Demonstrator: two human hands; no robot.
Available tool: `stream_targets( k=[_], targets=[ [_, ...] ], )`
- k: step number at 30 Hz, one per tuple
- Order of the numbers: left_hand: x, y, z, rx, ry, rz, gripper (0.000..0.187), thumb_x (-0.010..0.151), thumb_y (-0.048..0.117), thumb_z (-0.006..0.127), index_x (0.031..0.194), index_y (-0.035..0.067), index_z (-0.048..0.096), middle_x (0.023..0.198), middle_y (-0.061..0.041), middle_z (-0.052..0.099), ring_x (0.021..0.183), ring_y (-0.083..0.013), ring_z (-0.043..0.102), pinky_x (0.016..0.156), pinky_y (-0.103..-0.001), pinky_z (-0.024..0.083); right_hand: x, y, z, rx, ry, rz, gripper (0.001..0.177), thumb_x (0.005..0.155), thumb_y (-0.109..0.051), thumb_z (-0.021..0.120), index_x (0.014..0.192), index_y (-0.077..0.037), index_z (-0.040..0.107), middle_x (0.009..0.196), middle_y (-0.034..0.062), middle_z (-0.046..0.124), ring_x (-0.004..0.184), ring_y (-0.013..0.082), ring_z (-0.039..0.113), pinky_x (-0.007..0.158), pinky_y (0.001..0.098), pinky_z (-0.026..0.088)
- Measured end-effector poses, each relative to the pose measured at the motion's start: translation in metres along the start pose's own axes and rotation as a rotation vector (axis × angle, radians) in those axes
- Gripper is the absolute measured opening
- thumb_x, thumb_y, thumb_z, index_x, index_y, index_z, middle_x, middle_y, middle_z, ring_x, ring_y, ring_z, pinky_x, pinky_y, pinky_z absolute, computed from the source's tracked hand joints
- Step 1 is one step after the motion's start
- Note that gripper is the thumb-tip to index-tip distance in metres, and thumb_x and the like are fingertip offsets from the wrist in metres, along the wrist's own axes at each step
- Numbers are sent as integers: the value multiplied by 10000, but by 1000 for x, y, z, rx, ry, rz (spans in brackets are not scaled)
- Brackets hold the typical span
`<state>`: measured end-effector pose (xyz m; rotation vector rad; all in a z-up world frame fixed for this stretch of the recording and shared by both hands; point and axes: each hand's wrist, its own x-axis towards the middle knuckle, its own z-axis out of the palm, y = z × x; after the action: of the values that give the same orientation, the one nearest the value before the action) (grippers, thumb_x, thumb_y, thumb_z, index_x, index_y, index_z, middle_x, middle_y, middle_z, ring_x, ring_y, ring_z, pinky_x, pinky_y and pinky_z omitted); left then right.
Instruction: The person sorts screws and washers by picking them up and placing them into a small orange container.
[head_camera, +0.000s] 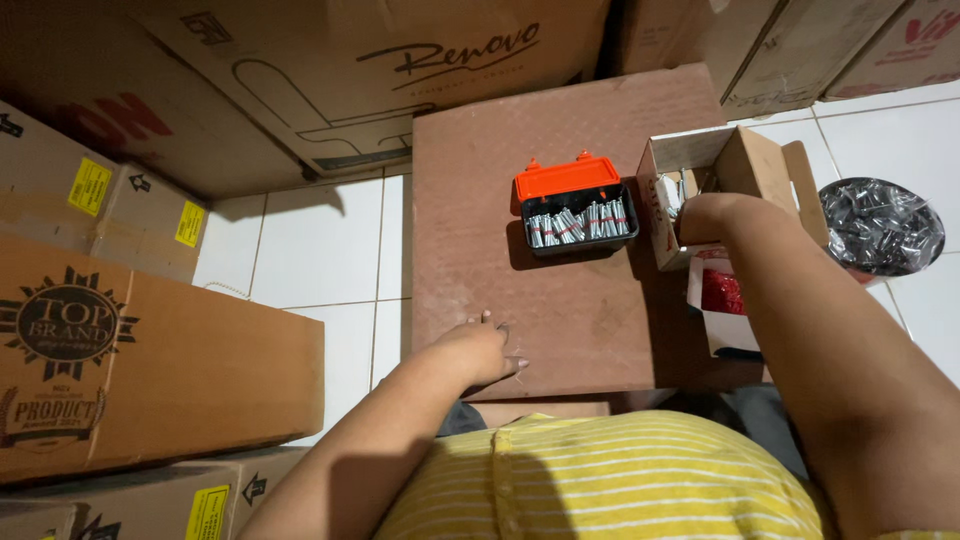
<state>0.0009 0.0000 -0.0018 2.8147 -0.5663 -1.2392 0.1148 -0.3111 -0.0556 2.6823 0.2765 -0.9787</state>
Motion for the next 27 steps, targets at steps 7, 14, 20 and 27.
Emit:
stream_targets(
  k=[7, 14, 20, 27],
  targets=[
    [10, -5, 5, 11, -11, 7, 652, 836, 435, 403, 1313, -6, 353, 1372, -283, 269, 1211, -448, 349, 988, -495, 334, 3, 2, -19, -95, -68, -44, 358, 667, -254, 416, 909, -173, 668, 887, -71, 640, 911, 120, 607, 769, 173, 479],
    [12, -4, 5, 39, -39, 3, 655, 834, 425, 405, 1323, -5, 328, 1379, -289, 244, 1215, -456, 335, 990, -499, 329, 4, 8, -26, -195, -133, -76, 361, 667, -252, 404, 925, -197, 651, 892, -107, 624, 914, 88, 597, 756, 132, 472],
    [2, 1, 0, 38, -33, 10, 628, 819, 353, 407, 1328, -5, 322, 1383, -288, 236, 1217, -457, 326, 985, -498, 333, 2, 15, -27, -281, -182, -103, 366, 667, -250, 394, 939, -218, 637, 896, -137, 609, 916, 61, 588, 744, 97, 466],
    [9, -7, 11, 15, -16, 16, 666, 819, 405, 408, 1332, -9, 313, 1385, -295, 222, 1226, -467, 301, 980, -511, 324, 42, 26, 12, 282, 229, 99, 326, 616, -192, 557, 895, -198, 724, 812, 28, 712, 867, 240, 658, 789, 337, 526]
  ],
)
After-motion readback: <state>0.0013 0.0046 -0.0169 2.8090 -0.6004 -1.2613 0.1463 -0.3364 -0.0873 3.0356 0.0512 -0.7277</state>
